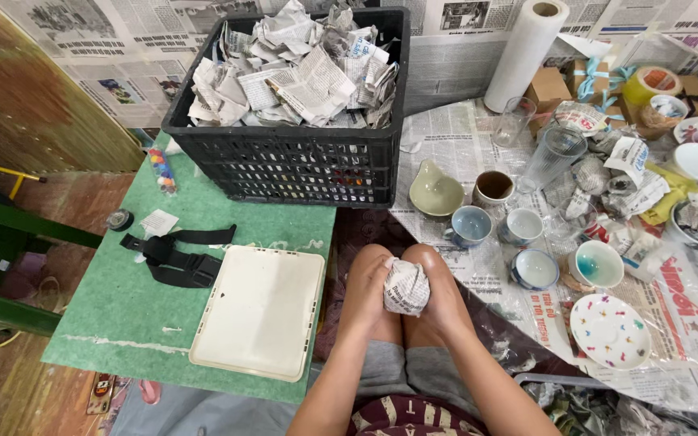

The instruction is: The person wraps individual ceramic items, including a small bowl, a saucer, and a cup, using sheets of newspaper. They fold the paper around each item and place the wrapped bundle on the table.

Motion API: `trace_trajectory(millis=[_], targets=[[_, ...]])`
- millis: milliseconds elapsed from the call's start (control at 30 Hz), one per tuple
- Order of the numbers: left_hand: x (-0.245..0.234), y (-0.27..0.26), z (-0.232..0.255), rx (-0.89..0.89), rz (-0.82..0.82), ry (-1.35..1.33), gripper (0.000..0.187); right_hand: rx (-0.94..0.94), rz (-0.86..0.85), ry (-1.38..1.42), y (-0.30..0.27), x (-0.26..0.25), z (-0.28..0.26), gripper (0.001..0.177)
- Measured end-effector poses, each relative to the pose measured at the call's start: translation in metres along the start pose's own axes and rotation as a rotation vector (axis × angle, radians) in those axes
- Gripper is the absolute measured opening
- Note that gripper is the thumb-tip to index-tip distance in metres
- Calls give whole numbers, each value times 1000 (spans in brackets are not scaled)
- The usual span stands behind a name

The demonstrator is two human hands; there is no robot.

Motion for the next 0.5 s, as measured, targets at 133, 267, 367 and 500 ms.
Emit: trace_trajectory(millis=[133, 267, 367, 500], targets=[[10, 2, -33, 37, -2, -277, 21, -68, -126, -54, -14, 5, -14, 34], [21, 11, -47, 84, -17, -382, 20, -185, -118, -122, -26, 22, -43, 24], [31, 12, -50, 88, -51, -412, 21, -109, 9, -158, -37, 19, -51, 32], [45, 20, -45, 44, -87, -454, 21, -15, 136, -162, -41, 5, -55, 37]])
Point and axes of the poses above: each hand's wrist, its own y-axis towards the middle knuckle, its own x-axis out of the palm, z = x × y, the point moved 8 cm from there along y, towards the middle knuckle, and after that the axes turned 9 degrees about x, right-handed, at the moved point
